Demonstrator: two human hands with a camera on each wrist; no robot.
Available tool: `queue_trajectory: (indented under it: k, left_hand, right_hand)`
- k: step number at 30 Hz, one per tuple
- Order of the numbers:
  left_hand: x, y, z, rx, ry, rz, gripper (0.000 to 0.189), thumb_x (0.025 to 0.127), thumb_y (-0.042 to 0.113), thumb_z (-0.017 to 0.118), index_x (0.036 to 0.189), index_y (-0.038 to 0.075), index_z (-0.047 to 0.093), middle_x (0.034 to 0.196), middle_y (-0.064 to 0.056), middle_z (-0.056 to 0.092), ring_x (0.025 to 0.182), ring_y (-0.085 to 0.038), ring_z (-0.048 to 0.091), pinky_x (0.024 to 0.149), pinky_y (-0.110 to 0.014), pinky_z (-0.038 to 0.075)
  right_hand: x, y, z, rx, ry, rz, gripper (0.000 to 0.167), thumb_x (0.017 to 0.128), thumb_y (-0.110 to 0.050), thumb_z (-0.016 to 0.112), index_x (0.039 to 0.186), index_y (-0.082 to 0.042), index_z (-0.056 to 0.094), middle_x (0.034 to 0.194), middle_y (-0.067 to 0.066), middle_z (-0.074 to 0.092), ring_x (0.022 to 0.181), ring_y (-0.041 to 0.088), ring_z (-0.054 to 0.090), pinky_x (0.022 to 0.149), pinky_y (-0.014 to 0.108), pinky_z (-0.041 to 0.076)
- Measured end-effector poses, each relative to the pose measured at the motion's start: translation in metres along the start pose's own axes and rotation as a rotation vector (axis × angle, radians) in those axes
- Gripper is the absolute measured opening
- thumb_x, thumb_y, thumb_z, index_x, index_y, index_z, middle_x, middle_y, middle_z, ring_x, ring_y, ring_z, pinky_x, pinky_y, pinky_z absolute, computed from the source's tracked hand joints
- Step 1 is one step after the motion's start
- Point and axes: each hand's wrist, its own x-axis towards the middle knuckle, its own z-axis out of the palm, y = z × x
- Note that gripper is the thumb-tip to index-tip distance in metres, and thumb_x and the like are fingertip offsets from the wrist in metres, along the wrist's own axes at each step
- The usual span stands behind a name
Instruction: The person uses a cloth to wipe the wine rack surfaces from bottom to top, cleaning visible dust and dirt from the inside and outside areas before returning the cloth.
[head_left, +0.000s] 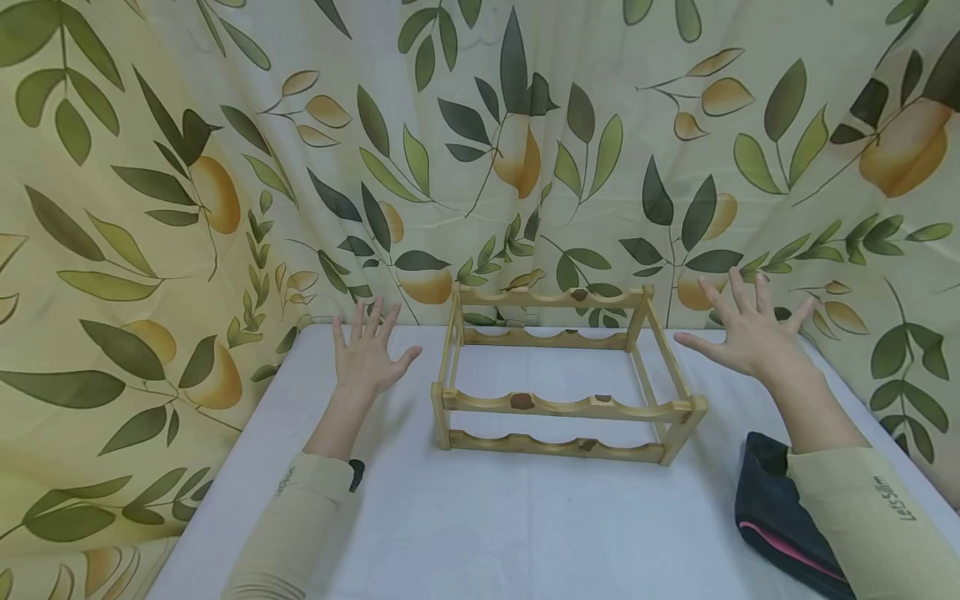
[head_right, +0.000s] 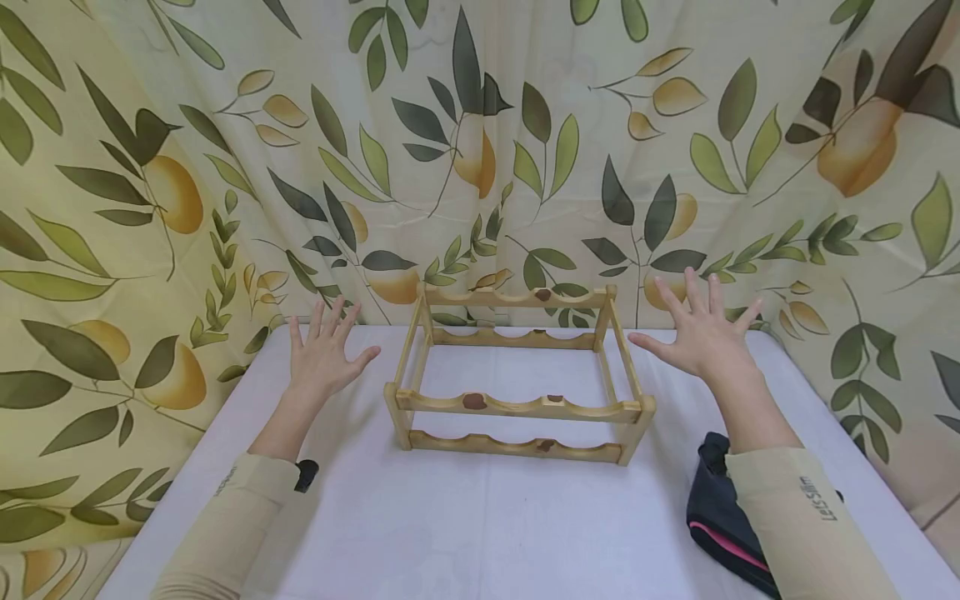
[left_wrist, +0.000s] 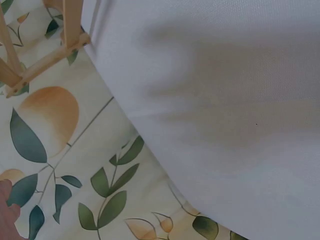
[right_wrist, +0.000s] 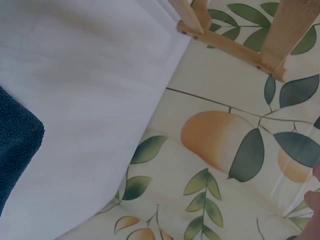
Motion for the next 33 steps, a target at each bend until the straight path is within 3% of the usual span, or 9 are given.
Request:
queue_trajectory:
  k: [7,18,26,33]
  left_hand:
    - [0.000,0.000,0.000,0.013,0.004,0.000,0.078,0.085,0.065,0.039,0.147,0.025,0.014,0.153,-0.003,0.003,0.139,-0.023,-0.011,0.105,-0.053,-0.014]
    - [-0.004,0.003,-0.002,-0.012,0.017,0.007,0.077,0.086,0.066,0.035,0.147,0.025,0.013,0.153,-0.003,0.003,0.139,-0.024,-0.011,0.103,-0.049,-0.020]
    - [-0.015,0.018,-0.002,-0.021,0.105,0.068,0.074,0.086,0.065,0.034,0.147,0.027,0.015,0.153,-0.001,0.006,0.140,-0.023,-0.008,0.106,-0.049,-0.014]
    - [-0.033,0.036,-0.003,-0.060,0.174,0.177,0.071,0.087,0.059,0.040,0.146,0.027,0.019,0.153,-0.001,0.009,0.140,-0.024,-0.001,0.107,-0.052,-0.005]
  right_hand:
    - [0.000,0.000,0.001,-0.007,-0.007,-0.006,0.093,0.081,-0.070,0.041,0.147,-0.022,-0.003,0.148,0.021,-0.016,0.129,0.045,-0.023,0.079,0.067,-0.029]
    - [-0.007,-0.001,0.000,0.017,0.018,-0.012,0.093,0.081,-0.067,0.044,0.146,-0.024,-0.008,0.147,0.019,-0.019,0.130,0.042,-0.024,0.081,0.066,-0.029]
    - [-0.038,0.006,0.006,0.041,0.078,0.004,0.093,0.082,-0.063,0.048,0.146,-0.024,-0.006,0.149,0.021,-0.014,0.132,0.037,-0.024,0.084,0.068,-0.024]
    - [-0.085,0.024,0.036,0.063,0.075,0.043,0.093,0.082,-0.060,0.050,0.147,-0.022,-0.004,0.149,0.020,-0.014,0.132,0.039,-0.022,0.082,0.074,-0.018]
